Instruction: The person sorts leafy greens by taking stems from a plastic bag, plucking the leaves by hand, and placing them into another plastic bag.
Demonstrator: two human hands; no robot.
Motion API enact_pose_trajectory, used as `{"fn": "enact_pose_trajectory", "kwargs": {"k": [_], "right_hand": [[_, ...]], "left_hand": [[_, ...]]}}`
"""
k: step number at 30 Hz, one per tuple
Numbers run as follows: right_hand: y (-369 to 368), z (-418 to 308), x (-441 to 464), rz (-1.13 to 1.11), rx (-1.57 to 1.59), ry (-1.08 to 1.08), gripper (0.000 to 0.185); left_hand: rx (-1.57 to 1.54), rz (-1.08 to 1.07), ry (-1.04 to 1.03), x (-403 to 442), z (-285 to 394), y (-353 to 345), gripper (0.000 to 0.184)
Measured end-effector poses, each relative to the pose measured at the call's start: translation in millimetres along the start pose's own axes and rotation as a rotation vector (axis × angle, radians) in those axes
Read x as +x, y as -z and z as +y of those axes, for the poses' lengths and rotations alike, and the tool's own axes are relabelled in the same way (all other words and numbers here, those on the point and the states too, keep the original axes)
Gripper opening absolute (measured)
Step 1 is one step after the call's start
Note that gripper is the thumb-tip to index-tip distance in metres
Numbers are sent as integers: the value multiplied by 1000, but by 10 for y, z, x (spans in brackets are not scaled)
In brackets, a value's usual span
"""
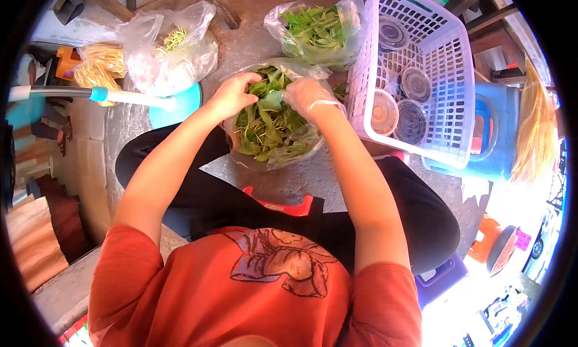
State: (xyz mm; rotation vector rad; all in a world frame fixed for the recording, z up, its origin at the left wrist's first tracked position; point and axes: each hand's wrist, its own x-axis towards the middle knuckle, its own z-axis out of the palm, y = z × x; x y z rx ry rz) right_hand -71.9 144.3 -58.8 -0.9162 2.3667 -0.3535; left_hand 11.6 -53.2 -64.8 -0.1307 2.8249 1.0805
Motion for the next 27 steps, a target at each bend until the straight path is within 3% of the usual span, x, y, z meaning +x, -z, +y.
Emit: {"fn": "enact_pose_trajectory", "kwargs": {"k": [2, 4, 8, 11, 12, 15, 19, 20, 23, 26, 27], "right_hand": [[102, 29, -55, 49, -162, 186, 20], [116, 63, -71, 107, -169, 195, 19], [-63, 164, 84, 48, -512, 318, 16], [-7, -32, -114, 32, -195, 377, 16], [89, -197, -199, -53, -260, 340, 18], [9, -165, -250, -118, 101, 369, 17], [332, 28, -226, -48, -56, 245, 28], [435, 62, -306, 94, 223, 231, 26], [575, -32, -324, 301, 679, 484, 23], [560, -198, -361, 383, 406, 635, 21], [547, -225, -375, 310, 404, 588, 20]], "left_hand": [[-3, 50, 104, -97, 152, 102, 33], [-27, 110, 121, -130, 179, 73, 30], [-734, -128, 527, -154, 295, -208, 26], [-1070, -96, 787, -127, 297, -420, 28], [-1100, -78, 826, -140, 337, -446, 28], [-1163, -7, 802, -216, 231, -577, 26], [-1005, -57, 705, -363, 372, -306, 19], [-993, -92, 659, -366, 402, -233, 18], [-958, -161, 485, -404, 536, -69, 17], [-1012, -180, 397, -430, 660, 103, 17], [-1025, -183, 369, -428, 651, 143, 17]]}}
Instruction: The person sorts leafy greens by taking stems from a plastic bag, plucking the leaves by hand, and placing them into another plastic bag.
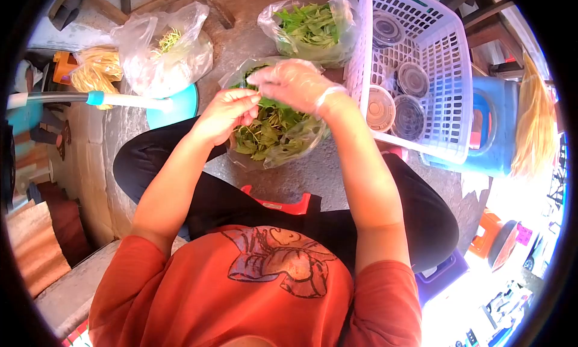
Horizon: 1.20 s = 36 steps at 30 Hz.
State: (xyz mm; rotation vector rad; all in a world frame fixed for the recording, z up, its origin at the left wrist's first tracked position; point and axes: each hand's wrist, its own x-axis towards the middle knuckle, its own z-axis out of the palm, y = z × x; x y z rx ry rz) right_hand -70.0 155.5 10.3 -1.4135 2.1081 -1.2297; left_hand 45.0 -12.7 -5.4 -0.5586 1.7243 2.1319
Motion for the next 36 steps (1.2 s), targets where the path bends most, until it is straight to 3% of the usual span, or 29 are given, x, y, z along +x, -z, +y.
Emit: {"fn": "enact_pose_trajectory", "kwargs": {"k": [2, 6, 9, 12, 15, 18, 22, 23, 24, 26, 29, 32, 34, 36], "right_hand": [[-44, -23, 18, -117, 16, -114, 20], [-83, 63, -1, -46, -310, -32, 16], [-108, 11, 12, -15, -66, -64, 14], [-190, 6, 9, 73, 204, -236, 12], [-328, 111, 22, 312, -128, -209, 13], [-278, 81, -14, 506, 118, -341, 15], [-78, -127, -78, 349, 130, -112, 25], [-46, -355, -143, 343, 379, -332, 29], [-24, -549, -193, 335, 546, -369, 31], [-72, -642, -280, 396, 399, -328, 29], [41, -723, -388, 289, 77, -386, 23], [170, -1063, -408, 311, -534, -370, 18], [260, -833, -344, 457, -479, -320, 17], [332, -653, -330, 580, -333, -203, 20]], "left_hand": [[42, 1, -17, 12, 51, 59, 17], [247, 59, -11, -18, 125, 75, 18], [226, 69, -2, -19, 140, 60, 17], [210, 46, -44, -29, 176, 34, 17], [169, 37, -106, -39, 233, -11, 17], [113, 54, -172, -65, 307, -69, 16], [50, 48, -222, -91, 417, -185, 16], [44, 48, -232, -128, 471, -267, 16], [38, 49, -243, -155, 510, -343, 16], [82, 59, -288, -169, 552, -410, 19], [33, 95, -354, -273, 603, -502, 20], [-70, 189, -471, -239, 606, -404, 17], [-209, 230, -492, -210, 678, -228, 17], [-151, 311, -555, -219, 768, -40, 18]]}}
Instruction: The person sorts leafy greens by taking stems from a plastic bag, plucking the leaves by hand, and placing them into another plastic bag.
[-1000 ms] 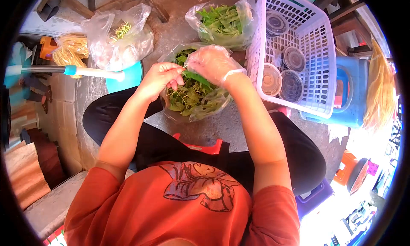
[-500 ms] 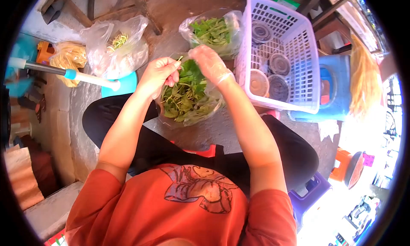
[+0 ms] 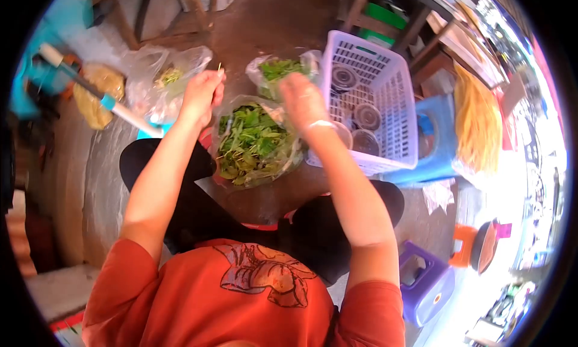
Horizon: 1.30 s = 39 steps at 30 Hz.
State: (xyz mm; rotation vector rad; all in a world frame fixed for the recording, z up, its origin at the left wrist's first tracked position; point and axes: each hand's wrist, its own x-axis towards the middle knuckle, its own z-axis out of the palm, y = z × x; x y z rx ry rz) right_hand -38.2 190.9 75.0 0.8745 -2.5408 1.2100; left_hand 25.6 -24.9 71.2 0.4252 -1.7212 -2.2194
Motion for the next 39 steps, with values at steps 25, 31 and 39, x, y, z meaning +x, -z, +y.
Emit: {"fn": "enact_pose_trajectory", "kwargs": {"k": [25, 31, 39], "right_hand": [[-452, 706, 466, -317, 713, -525, 15], [-493, 693, 434, -337, 735, -564, 29], [-397, 541, 396, -254, 739, -492, 31]], "left_hand": [[1754, -682, -238, 74, -1617, 267, 12], [1710, -702, -278, 101, -1657, 392, 12], [801, -521, 302, 241, -1042, 472, 17]]}}
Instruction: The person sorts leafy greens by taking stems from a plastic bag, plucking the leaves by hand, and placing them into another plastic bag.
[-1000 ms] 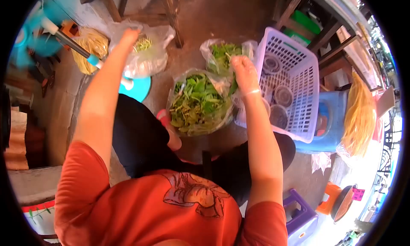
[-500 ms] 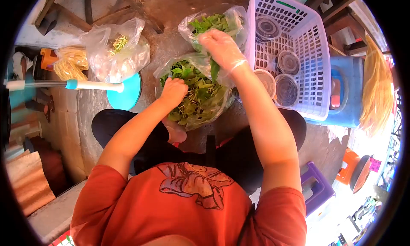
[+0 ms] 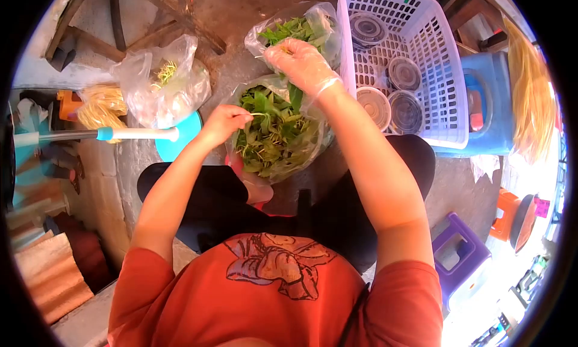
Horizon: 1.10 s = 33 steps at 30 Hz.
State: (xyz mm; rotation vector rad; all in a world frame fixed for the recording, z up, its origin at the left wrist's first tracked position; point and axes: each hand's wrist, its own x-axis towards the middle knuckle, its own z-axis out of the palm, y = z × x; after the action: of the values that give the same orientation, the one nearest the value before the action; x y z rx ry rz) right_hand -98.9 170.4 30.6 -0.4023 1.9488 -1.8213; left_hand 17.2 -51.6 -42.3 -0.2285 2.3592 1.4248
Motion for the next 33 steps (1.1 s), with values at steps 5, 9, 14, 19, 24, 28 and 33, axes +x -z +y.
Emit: {"fn": "enact_pose_trajectory", "kwargs": {"k": [5, 9, 14, 19, 24, 28, 33], "right_hand": [[18, -69, -45, -191, -33, -24, 28], [-74, -46, -99, -396, -132, 93, 29], [-234, 21, -133, -424, -335, 247, 26], [-354, 93, -79, -173, -678, 424, 14], [-322, 302, 94, -98, -306, 152, 19], [-456, 296, 11, -224, -91, 6, 28], [-548, 157, -126, -341, 46, -128, 25]], "left_hand": [[-273, 63, 18, -453, 552, 340, 19], [-468, 66, 8, -495, 534, 313, 23], [-592, 49, 8, -469, 581, 230, 23], [-584, 80, 8, -426, 556, 243, 22], [-674, 95, 3, -389, 555, 232, 20], [-772, 111, -25, -334, 529, 211, 20], [-718, 194, -22, -302, 511, 219, 21]]}}
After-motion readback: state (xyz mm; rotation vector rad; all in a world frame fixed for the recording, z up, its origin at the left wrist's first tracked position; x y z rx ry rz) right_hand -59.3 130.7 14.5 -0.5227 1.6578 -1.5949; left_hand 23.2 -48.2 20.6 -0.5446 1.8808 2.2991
